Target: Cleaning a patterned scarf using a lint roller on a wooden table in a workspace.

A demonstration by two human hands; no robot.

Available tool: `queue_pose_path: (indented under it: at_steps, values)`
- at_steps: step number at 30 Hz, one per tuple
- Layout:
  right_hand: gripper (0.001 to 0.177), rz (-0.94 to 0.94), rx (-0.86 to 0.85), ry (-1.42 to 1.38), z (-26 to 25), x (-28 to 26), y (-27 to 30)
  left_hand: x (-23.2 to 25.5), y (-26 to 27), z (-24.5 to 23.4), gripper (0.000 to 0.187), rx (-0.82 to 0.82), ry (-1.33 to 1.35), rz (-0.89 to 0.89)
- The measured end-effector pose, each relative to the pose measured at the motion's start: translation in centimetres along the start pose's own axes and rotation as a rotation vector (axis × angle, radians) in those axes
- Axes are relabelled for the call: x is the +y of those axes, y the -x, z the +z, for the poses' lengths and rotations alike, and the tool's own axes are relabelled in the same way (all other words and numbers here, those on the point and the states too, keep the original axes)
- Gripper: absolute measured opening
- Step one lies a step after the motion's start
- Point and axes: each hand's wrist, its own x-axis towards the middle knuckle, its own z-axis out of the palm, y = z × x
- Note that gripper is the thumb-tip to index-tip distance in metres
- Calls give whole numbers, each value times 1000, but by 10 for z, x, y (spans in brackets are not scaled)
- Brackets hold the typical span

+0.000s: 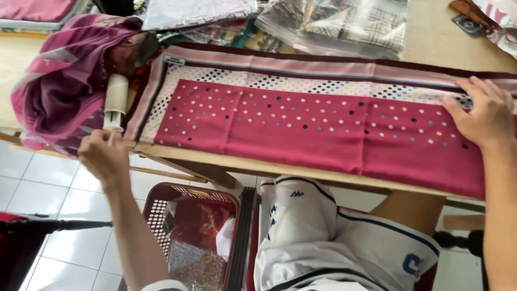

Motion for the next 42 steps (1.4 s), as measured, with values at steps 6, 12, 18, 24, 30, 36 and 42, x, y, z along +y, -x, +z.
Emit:
queue_pose_path:
  at_steps: [6, 12, 18, 24, 30, 36, 42]
  values:
    - [57, -4, 3, 26, -9, -12, -3, 100, 35, -82, 18, -83, 273, 177]
    - [61, 61, -53, -52, -23, -28, -11, 13, 40, 1, 10, -48, 66, 53]
    - [65, 160, -123, -101, -34, -37, -18, 53, 1, -19, 15, 81, 77, 158]
    - [53, 29, 27, -55, -17, -28, -7, 76, -32, 57, 9, 1, 324, 281]
    - [48, 0, 80, -50, -22, -23, -19, 21, -55, 105, 13, 164, -71, 137]
    - [52, 82, 53, -43, -5, -16, -15, 67, -24, 59, 20, 210, 22, 223]
    - [59, 119, -21, -69, -13, -23, -11, 74, -30, 56, 18, -123, 125, 164]
